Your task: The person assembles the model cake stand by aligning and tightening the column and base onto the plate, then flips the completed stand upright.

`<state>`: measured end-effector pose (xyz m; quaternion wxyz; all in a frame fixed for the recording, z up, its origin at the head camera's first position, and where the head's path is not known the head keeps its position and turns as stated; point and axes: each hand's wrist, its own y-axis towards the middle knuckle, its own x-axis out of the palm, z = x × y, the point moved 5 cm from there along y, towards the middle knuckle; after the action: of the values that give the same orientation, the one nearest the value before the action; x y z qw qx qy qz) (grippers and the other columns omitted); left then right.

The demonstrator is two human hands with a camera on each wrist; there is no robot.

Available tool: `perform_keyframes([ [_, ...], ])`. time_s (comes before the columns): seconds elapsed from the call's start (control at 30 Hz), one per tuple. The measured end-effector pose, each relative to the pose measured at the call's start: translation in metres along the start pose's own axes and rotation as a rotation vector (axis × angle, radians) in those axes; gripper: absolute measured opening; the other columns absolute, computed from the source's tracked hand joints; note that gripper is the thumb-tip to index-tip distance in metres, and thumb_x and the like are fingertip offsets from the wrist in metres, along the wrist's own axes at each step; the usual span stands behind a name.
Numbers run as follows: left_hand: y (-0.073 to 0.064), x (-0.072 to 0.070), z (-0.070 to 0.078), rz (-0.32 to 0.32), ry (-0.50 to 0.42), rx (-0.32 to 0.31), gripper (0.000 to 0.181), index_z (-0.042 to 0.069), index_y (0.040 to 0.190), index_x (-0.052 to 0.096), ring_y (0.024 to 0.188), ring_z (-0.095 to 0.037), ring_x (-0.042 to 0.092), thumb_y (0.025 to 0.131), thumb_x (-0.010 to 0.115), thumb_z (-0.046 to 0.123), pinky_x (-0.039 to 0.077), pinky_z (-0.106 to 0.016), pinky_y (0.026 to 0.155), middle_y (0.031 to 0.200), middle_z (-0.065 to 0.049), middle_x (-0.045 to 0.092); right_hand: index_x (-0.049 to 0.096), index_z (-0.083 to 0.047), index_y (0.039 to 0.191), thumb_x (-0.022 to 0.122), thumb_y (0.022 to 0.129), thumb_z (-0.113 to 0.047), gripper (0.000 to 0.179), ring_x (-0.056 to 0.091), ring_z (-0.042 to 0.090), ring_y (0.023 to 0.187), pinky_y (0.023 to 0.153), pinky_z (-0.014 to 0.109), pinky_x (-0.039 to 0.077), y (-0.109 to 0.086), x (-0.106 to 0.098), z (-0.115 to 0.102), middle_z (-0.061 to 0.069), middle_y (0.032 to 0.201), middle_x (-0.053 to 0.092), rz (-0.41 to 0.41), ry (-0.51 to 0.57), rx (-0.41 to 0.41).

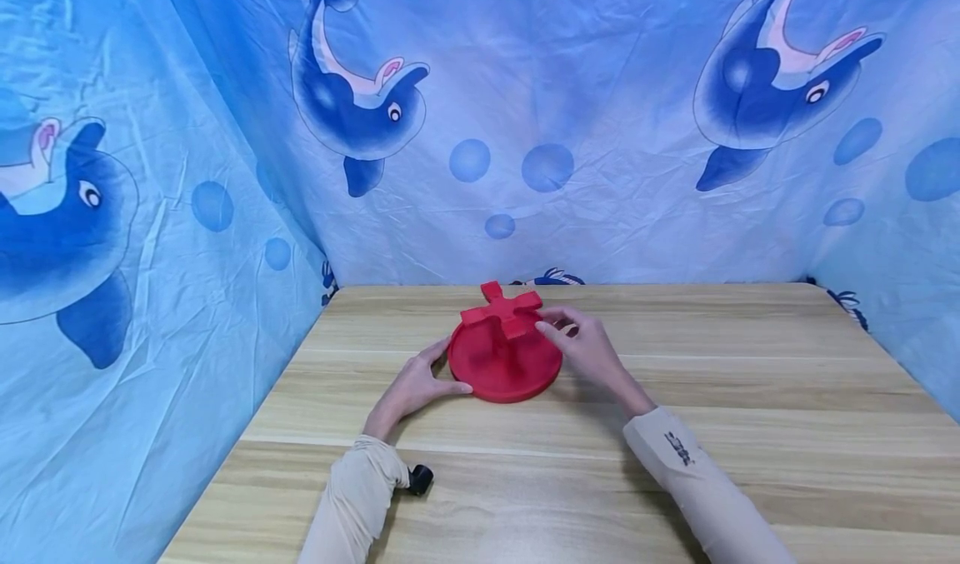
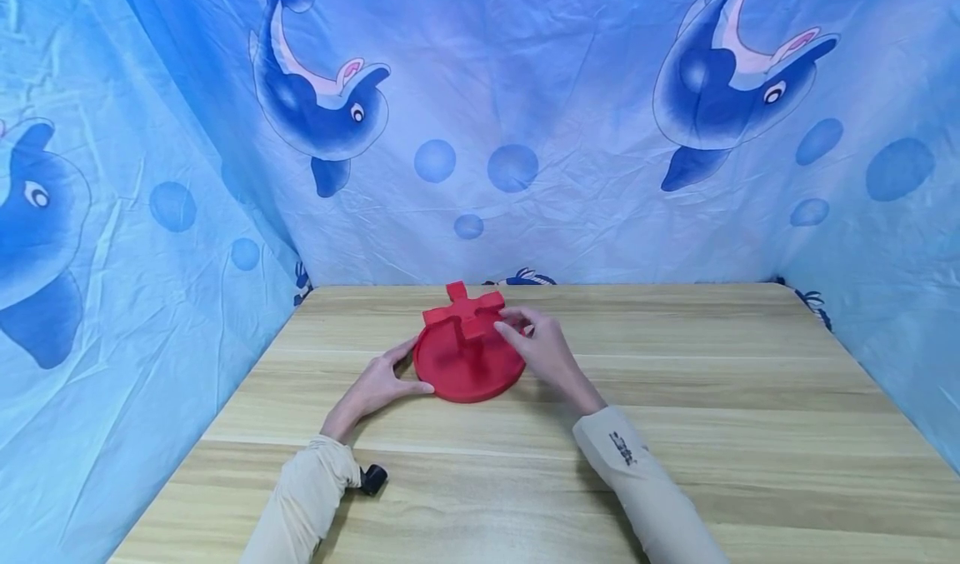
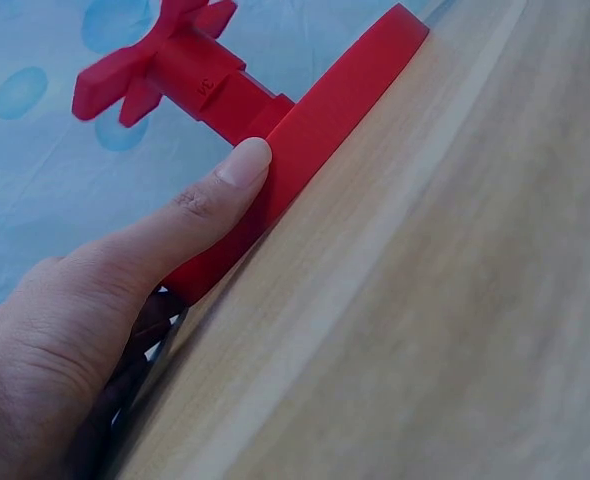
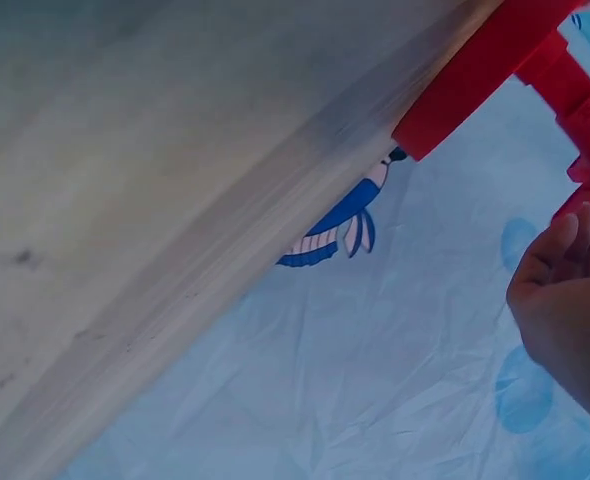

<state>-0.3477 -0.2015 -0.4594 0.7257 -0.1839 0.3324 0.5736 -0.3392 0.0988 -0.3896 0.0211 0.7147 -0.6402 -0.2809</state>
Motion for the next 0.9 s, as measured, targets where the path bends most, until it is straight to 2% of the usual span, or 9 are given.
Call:
perform_keyframes([
  [0.13,0.0,0.0,0.0,-0.001,0.0,-0.003,0.11,0.018,0.161,0.039,0.148,-0.03,0.036,0.073,0.091,0.058,0.035,-0.054,0.117,0.161,-0.004,0.042,0.07,0.001,0.124,0.072,0.1,-0.021,0.033,0.061,0.027,0.1,0.077,0.027,0.052,0.004,-0.006,0.004,0.011,0.106,0.069,0.069,0.012,0.014],
  [0.2,0.0,0.001,-0.001,-0.003,-0.002,-0.005,0.11,0.018,0.161,0.039,0.149,-0.03,0.036,0.072,0.091,0.058,0.034,-0.053,0.118,0.161,-0.004,0.042,0.068,0.001,0.128,0.073,0.099,-0.021,0.036,0.061,0.028,0.101,0.077,0.027,0.053,0.005,-0.006,0.005,0.012,0.107,0.068,0.074,0.002,0.029],
  [0.47,0.0,0.001,-0.001,-0.001,-0.006,-0.017,0.11,0.019,0.161,0.04,0.149,-0.03,0.035,0.072,0.091,0.058,0.035,-0.055,0.117,0.161,-0.004,0.042,0.052,-0.002,0.149,0.074,0.098,-0.015,0.057,0.059,0.033,0.119,0.091,0.044,0.059,0.01,0.008,0.006,0.017,0.134,0.061,-0.031,-0.037,0.031],
  [0.73,-0.001,0.002,-0.002,-0.001,-0.011,-0.023,0.11,0.021,0.162,0.039,0.148,-0.029,0.035,0.072,0.091,0.057,0.036,-0.055,0.116,0.161,-0.003,0.041,0.056,-0.003,0.146,0.069,0.101,-0.013,0.048,0.06,0.031,0.116,0.09,0.045,0.057,0.011,0.011,0.008,0.015,0.131,0.063,-0.005,-0.059,0.022],
  [0.9,-0.001,0.002,-0.001,-0.001,-0.011,-0.024,0.109,0.02,0.162,0.039,0.149,-0.03,0.035,0.073,0.091,0.056,0.036,-0.055,0.117,0.162,-0.004,0.041,0.058,-0.001,0.144,0.069,0.101,-0.011,0.045,0.06,0.032,0.114,0.088,0.044,0.057,0.01,0.01,0.008,0.016,0.127,0.065,0.003,-0.063,-0.014],
])
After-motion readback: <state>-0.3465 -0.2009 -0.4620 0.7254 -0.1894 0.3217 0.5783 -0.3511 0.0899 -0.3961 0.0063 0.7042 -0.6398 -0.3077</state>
